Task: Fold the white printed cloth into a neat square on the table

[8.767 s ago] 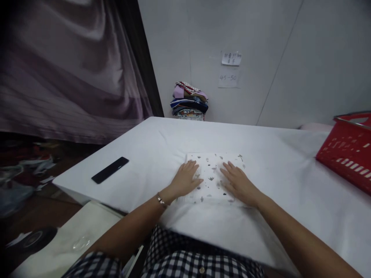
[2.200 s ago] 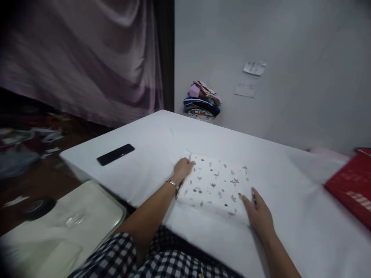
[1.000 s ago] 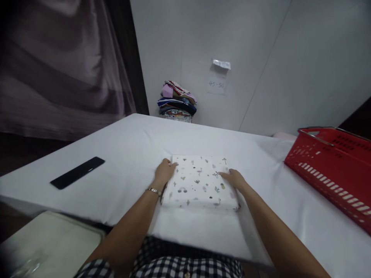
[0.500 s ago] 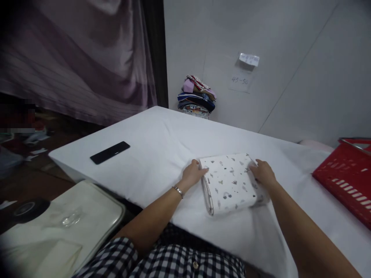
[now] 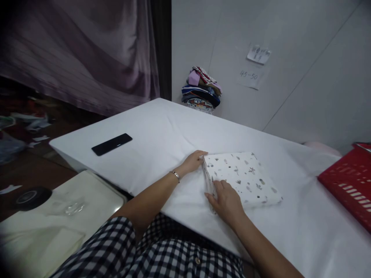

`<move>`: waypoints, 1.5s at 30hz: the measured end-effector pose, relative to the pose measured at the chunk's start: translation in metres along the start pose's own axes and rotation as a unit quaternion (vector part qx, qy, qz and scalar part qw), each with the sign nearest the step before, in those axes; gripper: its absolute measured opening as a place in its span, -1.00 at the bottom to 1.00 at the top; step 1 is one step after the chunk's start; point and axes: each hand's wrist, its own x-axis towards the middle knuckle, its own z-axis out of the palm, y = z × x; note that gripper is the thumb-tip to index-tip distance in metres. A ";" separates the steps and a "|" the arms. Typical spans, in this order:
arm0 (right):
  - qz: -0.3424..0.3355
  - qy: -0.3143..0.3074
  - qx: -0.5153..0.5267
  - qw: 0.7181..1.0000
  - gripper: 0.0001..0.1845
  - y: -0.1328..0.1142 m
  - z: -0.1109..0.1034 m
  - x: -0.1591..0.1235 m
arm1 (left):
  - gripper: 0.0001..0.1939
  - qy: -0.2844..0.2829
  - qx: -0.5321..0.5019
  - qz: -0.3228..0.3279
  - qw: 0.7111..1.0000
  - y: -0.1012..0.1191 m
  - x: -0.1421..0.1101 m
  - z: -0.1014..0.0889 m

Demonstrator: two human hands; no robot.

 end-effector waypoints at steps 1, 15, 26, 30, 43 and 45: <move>-0.010 0.006 -0.021 1.000 -0.62 0.000 0.003 -0.002 | -0.58 -0.007 0.003 0.019 1.000 -0.001 0.002 0.002; -0.055 0.076 -0.074 0.993 -0.52 -0.010 0.023 -0.034 | -0.64 -0.007 0.012 -0.040 0.999 -0.007 0.010 0.006; -0.037 0.098 -0.041 0.994 -0.56 -0.013 0.014 -0.022 | -0.64 0.013 0.000 -0.026 1.000 -0.008 0.008 0.008; -0.043 0.091 -0.049 0.994 -0.59 -0.016 0.020 -0.026 | -0.64 0.009 0.002 -0.023 1.000 -0.008 0.007 0.007; -0.053 0.117 -0.069 0.989 -0.61 -0.015 0.038 -0.040 | -0.60 -0.010 -0.005 -0.004 1.000 -0.007 0.001 0.002; -0.055 0.116 -0.071 0.989 -0.60 -0.015 0.038 -0.040 | -0.57 -0.012 -0.015 -0.017 1.000 -0.006 0.001 -0.001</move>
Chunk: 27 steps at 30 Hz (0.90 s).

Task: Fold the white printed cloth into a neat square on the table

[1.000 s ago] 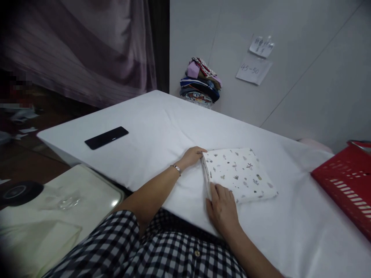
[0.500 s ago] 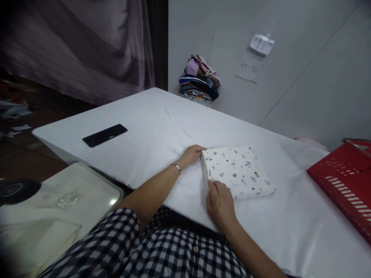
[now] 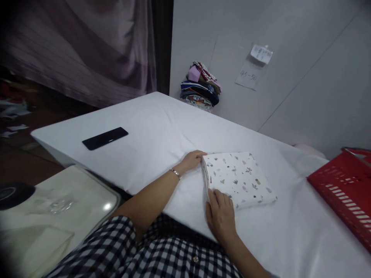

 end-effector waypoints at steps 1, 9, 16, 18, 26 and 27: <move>-0.002 0.001 0.001 1.000 -0.60 0.000 0.001 0.000 | -0.57 0.004 -0.007 -0.011 1.000 0.000 0.000 -0.001; 0.001 0.003 0.003 1.000 -0.61 0.000 0.003 -0.001 | -0.50 0.043 0.031 -0.049 0.997 0.008 0.001 0.001; -0.014 0.019 0.020 1.000 -0.62 0.004 0.004 0.004 | -0.67 0.009 0.147 -0.074 0.986 0.018 0.008 0.006; -0.023 0.013 0.033 0.999 -0.61 0.008 0.000 0.000 | -0.70 -0.005 0.148 -0.091 0.985 0.022 0.004 0.002; -0.080 -0.011 0.058 0.995 -0.52 0.021 -0.033 -0.036 | -0.79 -0.105 0.130 -0.113 0.979 0.029 -0.019 -0.020; -0.076 -0.026 0.065 0.995 -0.53 0.021 -0.037 -0.034 | -0.77 -0.087 0.122 -0.102 0.983 0.030 -0.020 -0.021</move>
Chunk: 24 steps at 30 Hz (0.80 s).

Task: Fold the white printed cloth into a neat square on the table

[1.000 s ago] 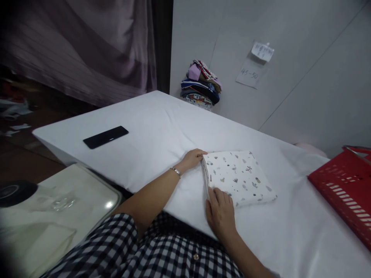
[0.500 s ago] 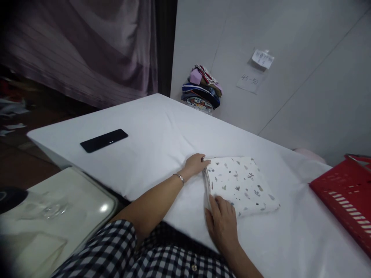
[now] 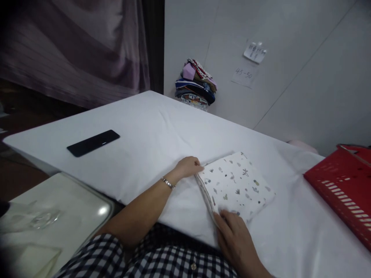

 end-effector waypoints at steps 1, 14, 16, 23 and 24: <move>0.007 -0.021 0.014 1.000 -0.55 0.000 -0.005 0.003 | -0.75 0.024 -0.009 0.011 1.000 0.000 -0.001 0.000; 0.101 -0.008 0.104 0.989 -0.65 0.083 0.018 0.116 | -0.71 0.038 0.013 0.044 0.998 0.004 -0.003 0.013; 0.087 -0.024 0.095 0.991 -0.62 0.093 0.027 0.135 | -0.75 0.043 0.012 0.059 0.997 0.003 -0.002 0.013; 0.058 -0.088 0.108 0.989 -0.75 0.104 0.034 0.162 | -0.81 0.070 0.005 0.083 0.994 0.000 0.002 0.016; 0.062 -0.085 0.111 0.988 -0.76 0.104 0.034 0.163 | -0.81 0.073 0.003 0.080 0.994 0.001 0.002 0.016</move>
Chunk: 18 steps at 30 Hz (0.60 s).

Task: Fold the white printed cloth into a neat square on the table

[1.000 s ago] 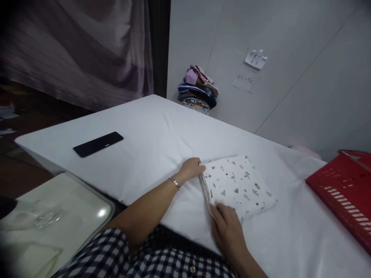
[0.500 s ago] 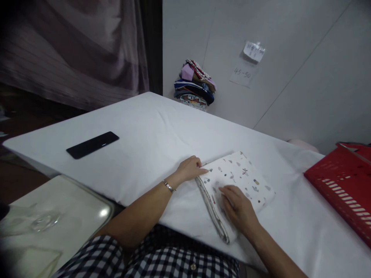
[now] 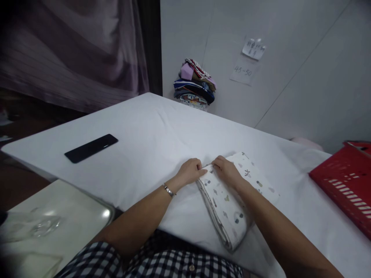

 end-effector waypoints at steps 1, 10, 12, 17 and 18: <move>0.003 0.003 0.002 1.000 -0.77 0.000 0.000 0.001 | -0.82 0.004 -0.001 -0.001 1.000 0.001 0.000 0.000; 0.003 -0.071 -0.013 0.997 -0.68 0.006 0.006 0.012 | -0.86 -0.008 -0.051 -0.047 0.998 0.003 -0.001 -0.005; 0.007 -0.088 -0.015 0.996 -0.65 0.007 0.004 0.013 | -0.83 -0.001 -0.067 -0.051 0.996 0.003 -0.001 -0.004; 0.000 -0.092 -0.005 0.996 -0.66 0.007 -0.005 0.011 | -0.79 0.025 -0.102 -0.033 0.994 0.002 -0.001 0.000; -0.002 -0.089 -0.003 0.996 -0.67 0.007 -0.007 0.011 | -0.79 0.018 -0.126 -0.038 0.991 0.002 0.000 0.001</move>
